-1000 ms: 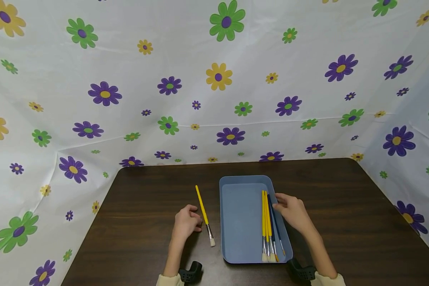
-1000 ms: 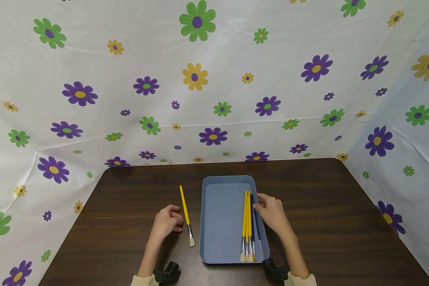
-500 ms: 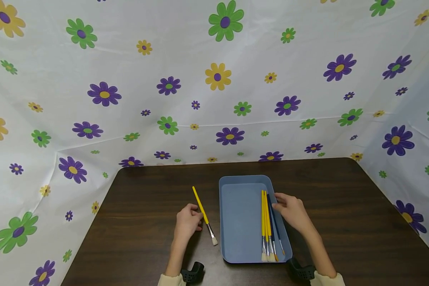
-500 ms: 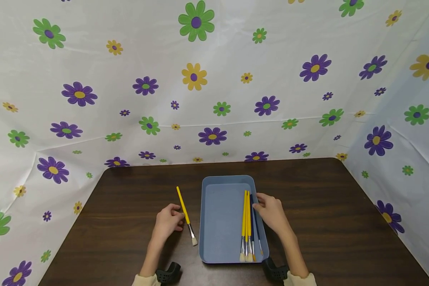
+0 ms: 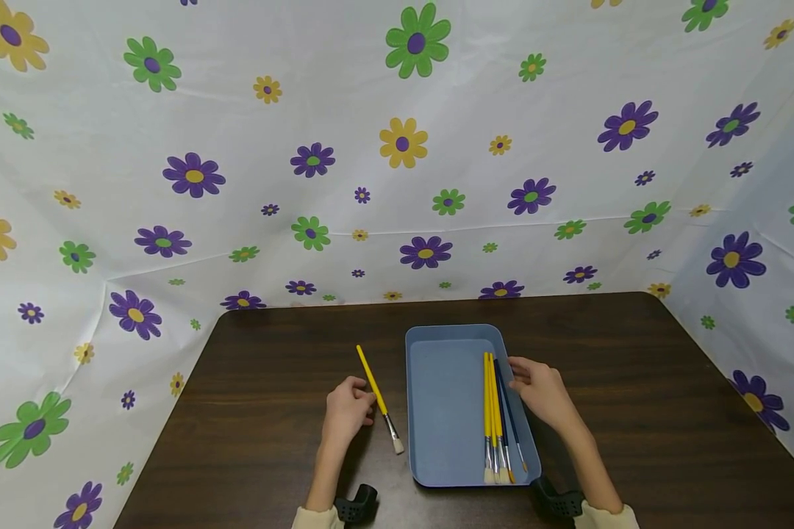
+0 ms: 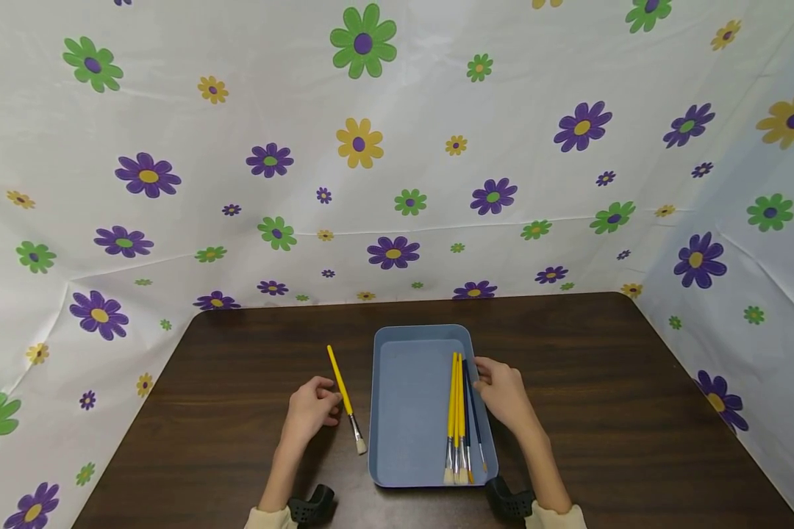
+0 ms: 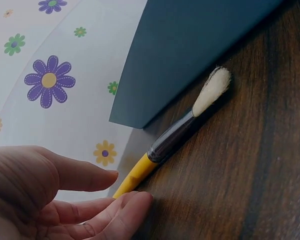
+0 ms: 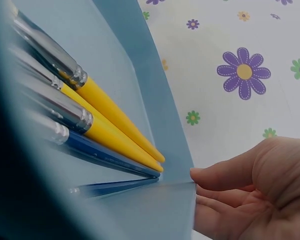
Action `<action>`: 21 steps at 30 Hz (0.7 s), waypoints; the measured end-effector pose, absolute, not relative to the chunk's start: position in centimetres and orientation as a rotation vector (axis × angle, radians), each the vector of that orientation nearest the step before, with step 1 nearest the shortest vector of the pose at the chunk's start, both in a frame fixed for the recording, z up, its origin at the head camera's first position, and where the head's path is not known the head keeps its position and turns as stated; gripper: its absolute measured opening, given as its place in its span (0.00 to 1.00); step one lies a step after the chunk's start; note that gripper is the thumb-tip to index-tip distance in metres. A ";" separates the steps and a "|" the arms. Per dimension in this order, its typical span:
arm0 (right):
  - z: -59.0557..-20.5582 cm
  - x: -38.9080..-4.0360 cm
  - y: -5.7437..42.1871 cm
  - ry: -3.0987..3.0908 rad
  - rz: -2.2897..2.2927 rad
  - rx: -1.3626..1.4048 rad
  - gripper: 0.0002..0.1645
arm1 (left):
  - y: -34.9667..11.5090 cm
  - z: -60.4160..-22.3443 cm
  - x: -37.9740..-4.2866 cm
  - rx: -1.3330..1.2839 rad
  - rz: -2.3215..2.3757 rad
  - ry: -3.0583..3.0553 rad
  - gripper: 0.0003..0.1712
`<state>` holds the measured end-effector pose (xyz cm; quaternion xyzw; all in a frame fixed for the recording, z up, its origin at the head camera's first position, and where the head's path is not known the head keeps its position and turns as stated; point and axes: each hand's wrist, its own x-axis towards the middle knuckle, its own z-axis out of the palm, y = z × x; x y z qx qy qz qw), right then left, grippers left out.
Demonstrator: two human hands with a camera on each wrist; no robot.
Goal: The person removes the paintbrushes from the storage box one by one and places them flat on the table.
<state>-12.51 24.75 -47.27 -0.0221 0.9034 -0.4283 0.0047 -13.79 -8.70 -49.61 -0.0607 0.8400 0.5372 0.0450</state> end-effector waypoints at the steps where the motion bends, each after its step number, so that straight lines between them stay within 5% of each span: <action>1: -47.3 -12.5 24.8 2.825 -1.344 -0.069 0.25 | -8.7 -49.6 -13.8 -0.184 1.644 2.564 0.17; 21: -47.4 -12.5 25.3 2.724 -1.410 -0.041 0.28 | -7.6 -48.0 -13.7 -0.033 1.948 2.460 0.17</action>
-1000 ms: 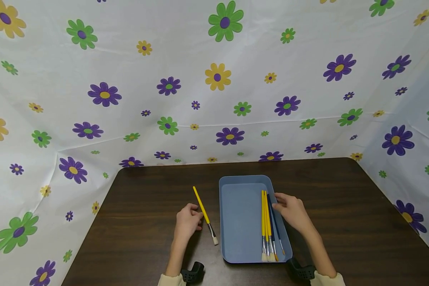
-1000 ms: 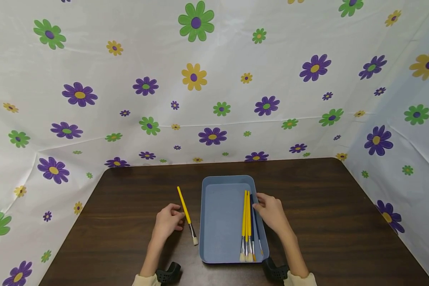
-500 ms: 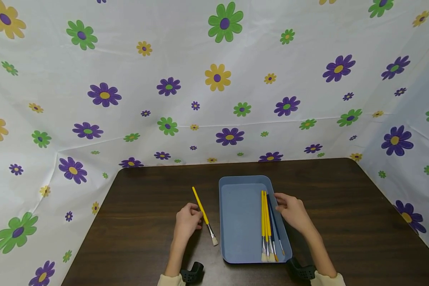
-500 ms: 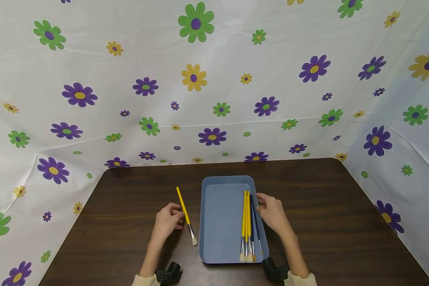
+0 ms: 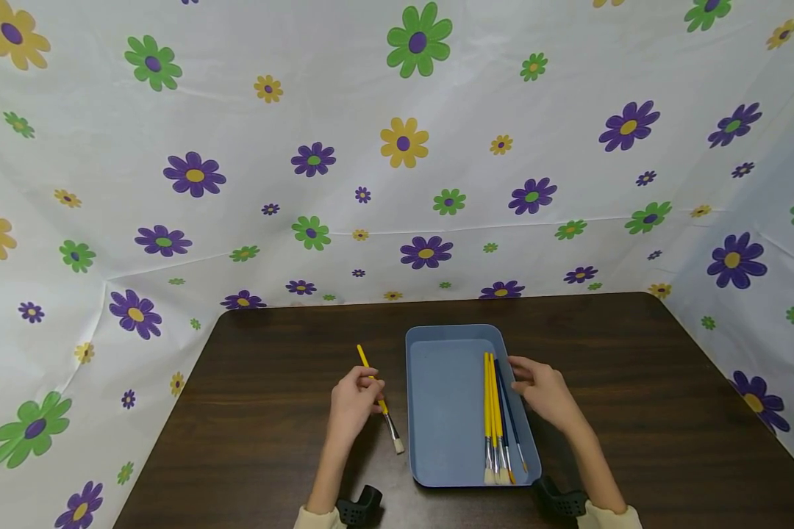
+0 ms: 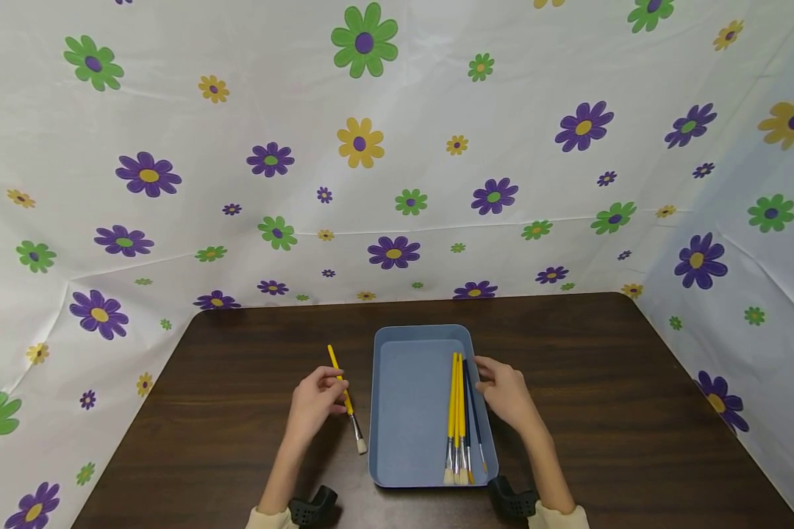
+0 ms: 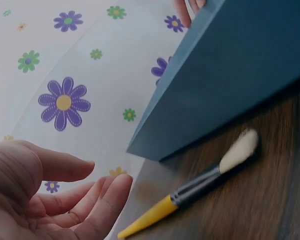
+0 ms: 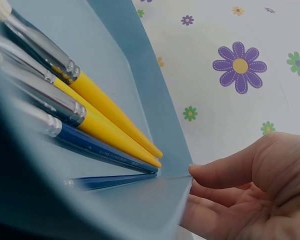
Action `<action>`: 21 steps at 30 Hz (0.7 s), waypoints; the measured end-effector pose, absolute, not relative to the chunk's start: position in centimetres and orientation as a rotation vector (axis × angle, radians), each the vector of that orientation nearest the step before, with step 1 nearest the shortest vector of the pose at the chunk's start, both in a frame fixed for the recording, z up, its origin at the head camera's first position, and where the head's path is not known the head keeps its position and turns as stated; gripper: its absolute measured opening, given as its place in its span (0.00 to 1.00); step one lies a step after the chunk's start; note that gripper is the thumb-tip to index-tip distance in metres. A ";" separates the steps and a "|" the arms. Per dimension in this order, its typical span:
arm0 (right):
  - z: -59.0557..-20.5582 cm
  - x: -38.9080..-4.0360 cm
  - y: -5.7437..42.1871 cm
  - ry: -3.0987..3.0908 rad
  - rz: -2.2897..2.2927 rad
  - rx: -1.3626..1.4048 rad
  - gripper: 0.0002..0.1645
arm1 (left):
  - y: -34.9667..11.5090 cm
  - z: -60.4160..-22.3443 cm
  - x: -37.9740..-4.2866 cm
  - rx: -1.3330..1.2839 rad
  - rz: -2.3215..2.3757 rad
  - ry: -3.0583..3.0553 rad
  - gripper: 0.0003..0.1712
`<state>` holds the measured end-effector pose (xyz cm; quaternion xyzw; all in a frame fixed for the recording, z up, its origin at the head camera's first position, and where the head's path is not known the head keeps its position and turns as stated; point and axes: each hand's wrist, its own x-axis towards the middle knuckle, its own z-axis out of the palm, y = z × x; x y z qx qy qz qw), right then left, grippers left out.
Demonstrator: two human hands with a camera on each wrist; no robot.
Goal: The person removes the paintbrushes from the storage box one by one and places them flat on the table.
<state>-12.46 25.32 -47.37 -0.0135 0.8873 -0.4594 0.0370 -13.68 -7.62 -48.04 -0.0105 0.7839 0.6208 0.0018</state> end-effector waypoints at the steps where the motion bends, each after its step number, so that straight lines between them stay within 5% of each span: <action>1: -47.4 -12.4 25.3 2.720 -1.414 -0.041 0.29 | -7.5 -48.0 -13.6 -0.023 1.958 2.447 0.16; 21: -47.6 -12.5 25.5 2.690 -1.433 -0.032 0.29 | -5.8 -47.6 -13.2 0.061 2.058 2.365 0.15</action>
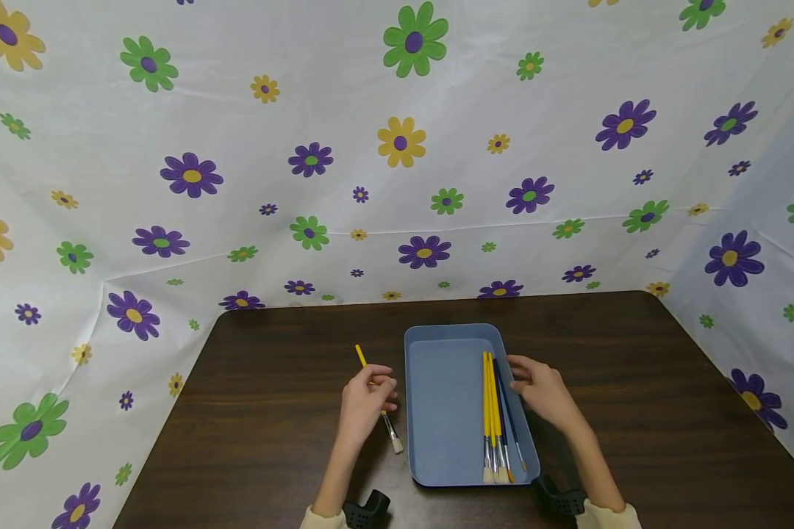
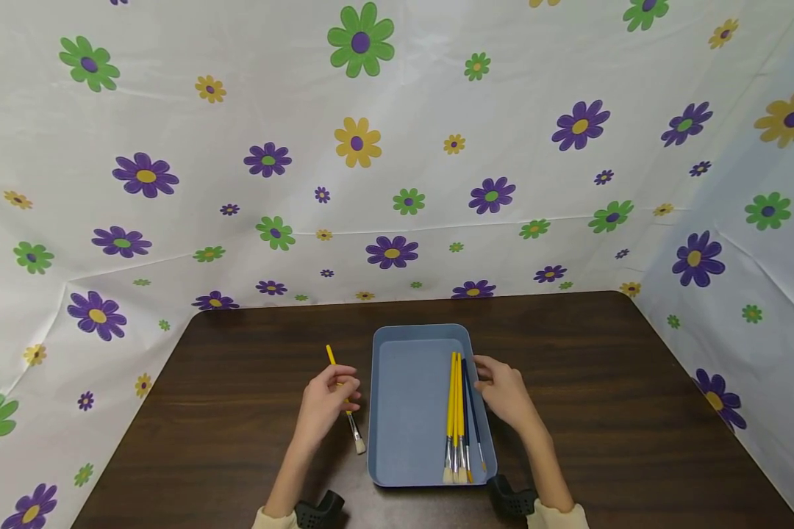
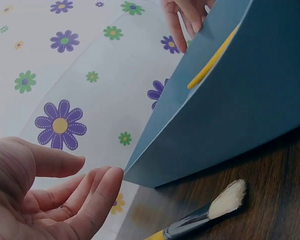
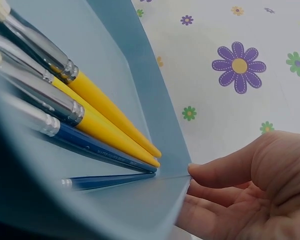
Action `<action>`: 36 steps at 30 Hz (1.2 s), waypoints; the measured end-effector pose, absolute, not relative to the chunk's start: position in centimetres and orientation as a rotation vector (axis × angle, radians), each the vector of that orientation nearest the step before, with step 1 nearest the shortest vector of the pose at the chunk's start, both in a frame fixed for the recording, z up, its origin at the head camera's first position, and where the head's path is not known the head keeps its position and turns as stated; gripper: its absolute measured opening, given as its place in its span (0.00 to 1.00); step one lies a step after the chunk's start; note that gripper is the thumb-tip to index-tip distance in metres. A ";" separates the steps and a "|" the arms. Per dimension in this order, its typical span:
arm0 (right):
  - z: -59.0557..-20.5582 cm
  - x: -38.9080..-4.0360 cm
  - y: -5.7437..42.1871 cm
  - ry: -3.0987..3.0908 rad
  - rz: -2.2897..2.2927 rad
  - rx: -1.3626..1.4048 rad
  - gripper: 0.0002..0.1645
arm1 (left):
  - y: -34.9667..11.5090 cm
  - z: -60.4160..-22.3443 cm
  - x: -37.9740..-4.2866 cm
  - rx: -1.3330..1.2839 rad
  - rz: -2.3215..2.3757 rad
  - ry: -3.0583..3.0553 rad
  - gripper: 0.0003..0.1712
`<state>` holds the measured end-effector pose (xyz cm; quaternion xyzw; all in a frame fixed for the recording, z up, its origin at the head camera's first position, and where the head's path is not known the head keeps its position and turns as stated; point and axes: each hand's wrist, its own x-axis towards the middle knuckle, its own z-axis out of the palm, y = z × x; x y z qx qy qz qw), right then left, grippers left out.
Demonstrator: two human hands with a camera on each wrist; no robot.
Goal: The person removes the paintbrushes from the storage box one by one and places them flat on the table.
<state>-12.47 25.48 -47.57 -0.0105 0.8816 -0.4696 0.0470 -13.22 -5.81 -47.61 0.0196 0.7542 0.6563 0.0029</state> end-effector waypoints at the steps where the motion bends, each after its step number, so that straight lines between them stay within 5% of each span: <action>1: -47.5 -12.5 25.5 2.685 -1.435 -0.028 0.29 | -5.8 -47.6 -13.2 0.065 2.061 2.364 0.15; 36: -47.3 -12.5 25.5 2.691 -1.408 -0.045 0.29 | -1.2 -48.0 -11.6 0.257 1.928 2.466 0.10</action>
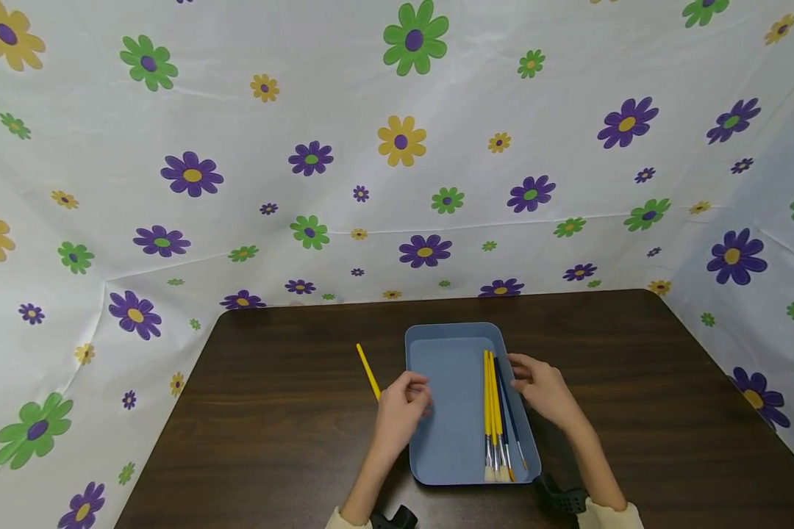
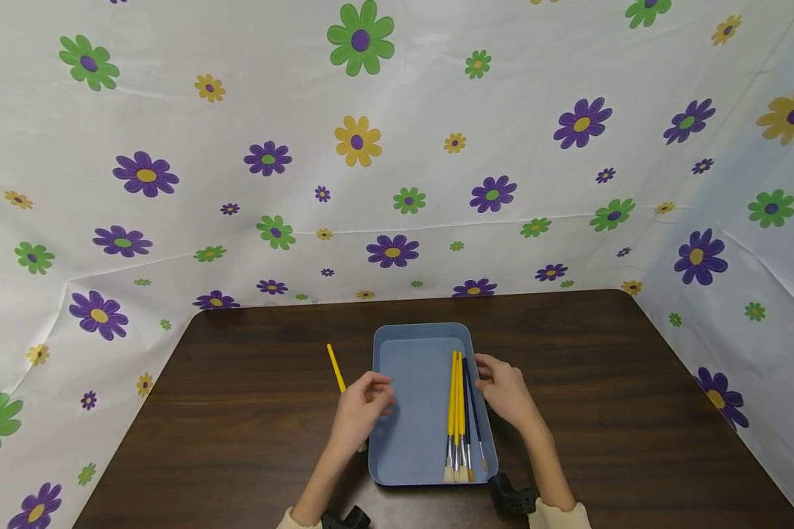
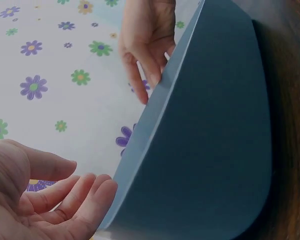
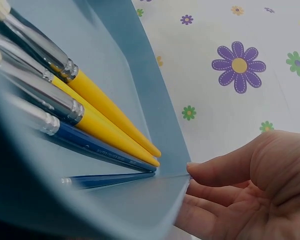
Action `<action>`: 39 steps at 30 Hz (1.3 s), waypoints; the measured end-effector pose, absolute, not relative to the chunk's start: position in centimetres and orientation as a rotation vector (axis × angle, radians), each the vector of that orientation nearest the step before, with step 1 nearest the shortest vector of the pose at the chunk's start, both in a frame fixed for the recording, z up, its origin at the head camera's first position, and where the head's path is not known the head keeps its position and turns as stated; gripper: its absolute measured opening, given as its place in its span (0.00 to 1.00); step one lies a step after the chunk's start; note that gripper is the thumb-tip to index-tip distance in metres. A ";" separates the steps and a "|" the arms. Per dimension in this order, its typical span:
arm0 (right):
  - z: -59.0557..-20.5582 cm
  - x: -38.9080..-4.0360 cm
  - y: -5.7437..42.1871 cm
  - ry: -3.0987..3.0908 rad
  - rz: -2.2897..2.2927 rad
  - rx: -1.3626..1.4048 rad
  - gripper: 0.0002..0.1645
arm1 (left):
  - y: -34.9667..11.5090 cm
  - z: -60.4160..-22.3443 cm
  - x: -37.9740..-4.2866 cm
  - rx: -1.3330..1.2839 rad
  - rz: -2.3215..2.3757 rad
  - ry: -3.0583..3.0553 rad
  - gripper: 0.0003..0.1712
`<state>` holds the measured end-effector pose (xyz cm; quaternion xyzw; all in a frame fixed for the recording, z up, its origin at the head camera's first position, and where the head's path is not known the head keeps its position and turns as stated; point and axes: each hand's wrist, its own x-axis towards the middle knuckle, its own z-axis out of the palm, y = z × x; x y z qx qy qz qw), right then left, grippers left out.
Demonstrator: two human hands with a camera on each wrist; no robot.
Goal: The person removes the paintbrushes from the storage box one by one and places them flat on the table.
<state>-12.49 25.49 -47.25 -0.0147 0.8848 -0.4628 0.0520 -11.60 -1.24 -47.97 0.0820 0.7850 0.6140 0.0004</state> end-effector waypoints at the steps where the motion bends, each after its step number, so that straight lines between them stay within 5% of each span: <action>1: -47.2 -12.5 25.5 2.693 -1.406 -0.044 0.29 | -1.1 -47.9 -11.6 0.265 1.926 2.468 0.10; 39: -47.3 -12.6 25.4 2.688 -1.427 -0.036 0.29 | 4.9 -49.6 -10.3 0.307 1.848 2.310 0.20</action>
